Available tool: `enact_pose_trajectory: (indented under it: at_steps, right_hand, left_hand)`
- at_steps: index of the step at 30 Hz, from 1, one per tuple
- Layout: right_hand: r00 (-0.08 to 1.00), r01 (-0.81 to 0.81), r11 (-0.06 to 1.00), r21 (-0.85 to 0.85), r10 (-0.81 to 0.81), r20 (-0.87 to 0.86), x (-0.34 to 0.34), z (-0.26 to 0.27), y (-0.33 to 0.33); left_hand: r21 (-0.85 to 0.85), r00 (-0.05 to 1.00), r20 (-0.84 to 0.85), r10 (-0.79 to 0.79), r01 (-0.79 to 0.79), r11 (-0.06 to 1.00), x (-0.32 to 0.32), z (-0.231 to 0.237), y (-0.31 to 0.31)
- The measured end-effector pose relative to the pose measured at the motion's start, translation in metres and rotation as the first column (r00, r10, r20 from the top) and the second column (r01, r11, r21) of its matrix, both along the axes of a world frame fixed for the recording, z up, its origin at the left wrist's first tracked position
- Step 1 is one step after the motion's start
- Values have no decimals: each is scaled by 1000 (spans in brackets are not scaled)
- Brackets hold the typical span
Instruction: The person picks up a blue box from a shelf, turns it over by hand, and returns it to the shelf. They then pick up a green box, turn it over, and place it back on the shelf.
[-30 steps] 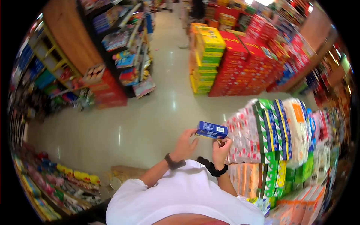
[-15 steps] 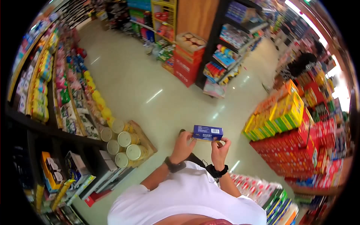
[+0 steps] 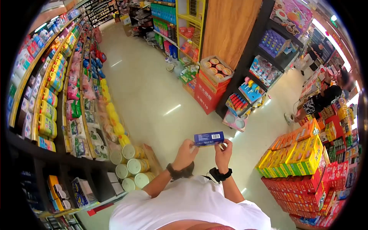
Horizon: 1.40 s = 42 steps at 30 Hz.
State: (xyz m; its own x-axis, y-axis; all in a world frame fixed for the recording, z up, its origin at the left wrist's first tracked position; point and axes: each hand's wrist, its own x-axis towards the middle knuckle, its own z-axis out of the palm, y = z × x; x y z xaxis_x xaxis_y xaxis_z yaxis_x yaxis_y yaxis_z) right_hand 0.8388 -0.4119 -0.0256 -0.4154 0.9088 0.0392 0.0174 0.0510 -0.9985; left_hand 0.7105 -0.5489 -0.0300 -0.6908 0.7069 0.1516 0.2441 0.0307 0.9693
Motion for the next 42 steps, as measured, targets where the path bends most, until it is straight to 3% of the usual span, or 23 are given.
enact_pose_trajectory:
  at_steps: [4, 10, 13, 16, 20, 23, 26, 27, 30, 33, 36, 37, 42]
  right_hand:
    - [999, -6, 999, -31, 8, 44, -40, -11, 20]
    - [978, -124, 992, -8, 124, 166, -96, -6, 38]
    - [963, -205, 978, 23, 197, 185, -134, -13, 47]
    - [933, -300, 953, 43, 283, 221, -179, -17, 54]
    - [890, -402, 915, 39, 381, 249, -254, -24, 58]
    - [854, -467, 883, 35, 441, 277, -313, -20, 68]
    - [827, -507, 860, -55, 503, 251, -369, -3, 76]
    - [825, -521, 852, -41, 516, 232, -387, -5, 80]
    - [801, -549, 834, -52, 544, 250, -435, -11, 87]
    - [812, -527, 840, -132, 543, 215, -477, -7, 83]
    - [825, -515, 851, -106, 525, 209, -509, 2, 83]
    - [818, -499, 860, -106, 508, 270, -518, 7, 83]
    - [861, -451, 884, -127, 468, 200, -574, 3, 101]
  left_hand:
    - [-119, 998, -53, 27, -33, 992, -37, 11, 17]
    - [-63, 972, -132, 194, -203, 977, -81, -4, 29]
    - [-193, 971, -92, 223, -237, 952, -107, -7, 26]
    - [-109, 942, -90, 323, -331, 937, -142, -28, 23]
    - [-120, 910, 66, 408, -399, 909, -208, -45, 22]
    - [-141, 862, 190, 471, -450, 882, -269, -24, 33]
    - [-167, 882, 60, 467, -453, 876, -337, -13, 37]
    - [-87, 873, -2, 488, -486, 870, -359, -16, 39]
    - [8, 884, 41, 466, -467, 884, -421, -22, 45]
    - [11, 890, 22, 455, -455, 890, -473, -22, 52]
    - [32, 891, 23, 453, -453, 891, -511, -19, 67]
    - [40, 892, 23, 452, -452, 891, -523, -17, 71]
    - [-90, 893, -90, 440, -448, 890, -571, -10, 89]
